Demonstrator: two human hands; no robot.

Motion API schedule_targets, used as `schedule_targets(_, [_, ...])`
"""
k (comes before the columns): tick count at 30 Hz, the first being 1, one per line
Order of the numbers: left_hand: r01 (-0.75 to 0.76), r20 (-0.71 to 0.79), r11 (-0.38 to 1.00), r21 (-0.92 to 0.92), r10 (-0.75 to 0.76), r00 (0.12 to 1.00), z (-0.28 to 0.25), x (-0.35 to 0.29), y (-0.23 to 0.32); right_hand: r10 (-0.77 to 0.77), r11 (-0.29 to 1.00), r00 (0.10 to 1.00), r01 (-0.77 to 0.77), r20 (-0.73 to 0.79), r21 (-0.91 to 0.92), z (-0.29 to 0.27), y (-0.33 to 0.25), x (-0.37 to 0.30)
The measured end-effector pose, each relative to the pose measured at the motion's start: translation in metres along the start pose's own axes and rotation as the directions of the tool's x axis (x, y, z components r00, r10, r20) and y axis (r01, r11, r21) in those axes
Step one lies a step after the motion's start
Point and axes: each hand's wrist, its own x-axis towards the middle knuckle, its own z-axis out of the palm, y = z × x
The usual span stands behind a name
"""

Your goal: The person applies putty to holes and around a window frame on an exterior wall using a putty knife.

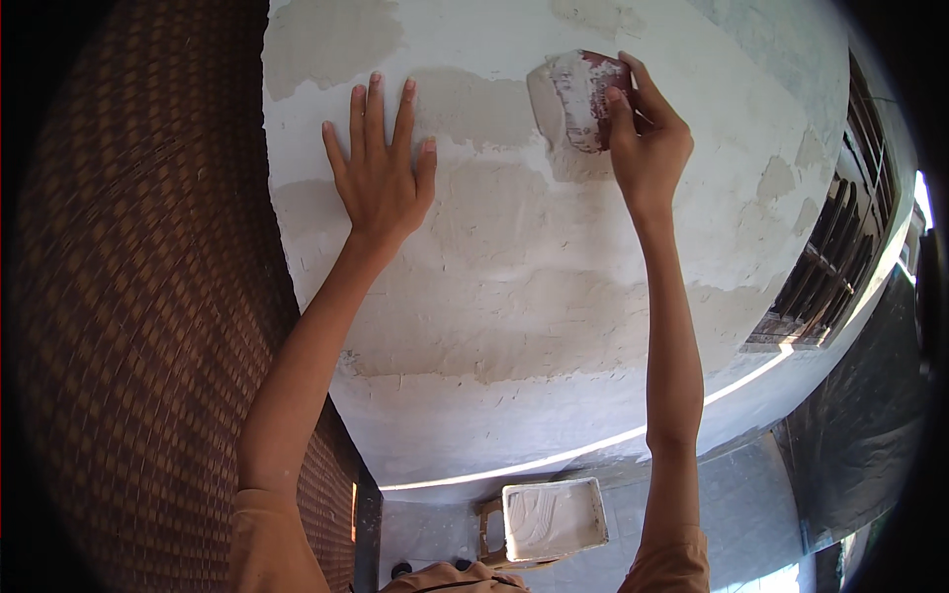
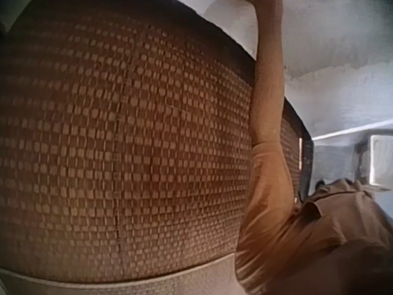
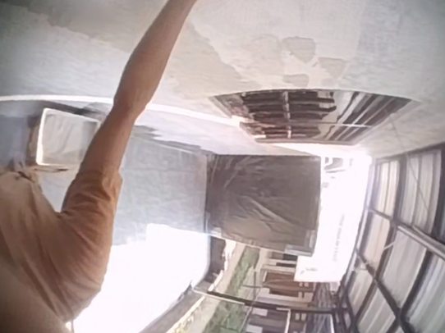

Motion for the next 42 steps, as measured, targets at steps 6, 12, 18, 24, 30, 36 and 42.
schedule_targets(6, [-0.006, -0.006, 1.0, -0.012, 0.006, 1.0, 0.0, -0.003, -0.002, -0.019, 0.997, 0.995, 0.026, -0.096, 0.07, -0.005, -0.008, 0.01])
schedule_targets(12, [-0.007, 0.004, 1.0, -0.004, 0.007, 1.0, 0.0, -0.002, -0.004, 0.021, 1.0, 0.996, -0.02, 0.082, -0.013, 0.0, 0.0, 0.026])
schedule_targets(18, [-0.011, -0.003, 1.0, -0.004, 0.011, 1.0, 0.003, -0.002, 0.003, 0.015, 0.981, 0.999, -0.006, -0.042, 0.191, -0.008, -0.012, 0.02])
schedule_targets(24, [0.014, -0.002, 1.0, -0.008, -0.014, 1.0, 0.001, -0.002, -0.008, 0.072, 0.986, 0.997, -0.07, -0.008, 0.152, 0.02, -0.011, -0.022])
schedule_targets(30, [-0.005, -0.028, 1.0, -0.016, 0.005, 1.0, 0.004, -0.003, 0.005, 0.255, 0.928, 0.915, -0.141, -0.312, 0.344, 0.002, -0.01, -0.033])
schedule_targets(36, [0.003, 0.007, 1.0, 0.021, -0.003, 1.0, -0.001, -0.002, -0.005, 0.277, 0.927, 0.948, -0.22, -0.156, 0.305, 0.052, -0.016, -0.056])
schedule_targets(42, [0.002, -0.016, 1.0, -0.001, -0.002, 1.0, -0.001, -0.004, -0.002, 0.348, 0.924, 0.801, -0.205, -0.488, 0.324, -0.015, 0.003, -0.05])
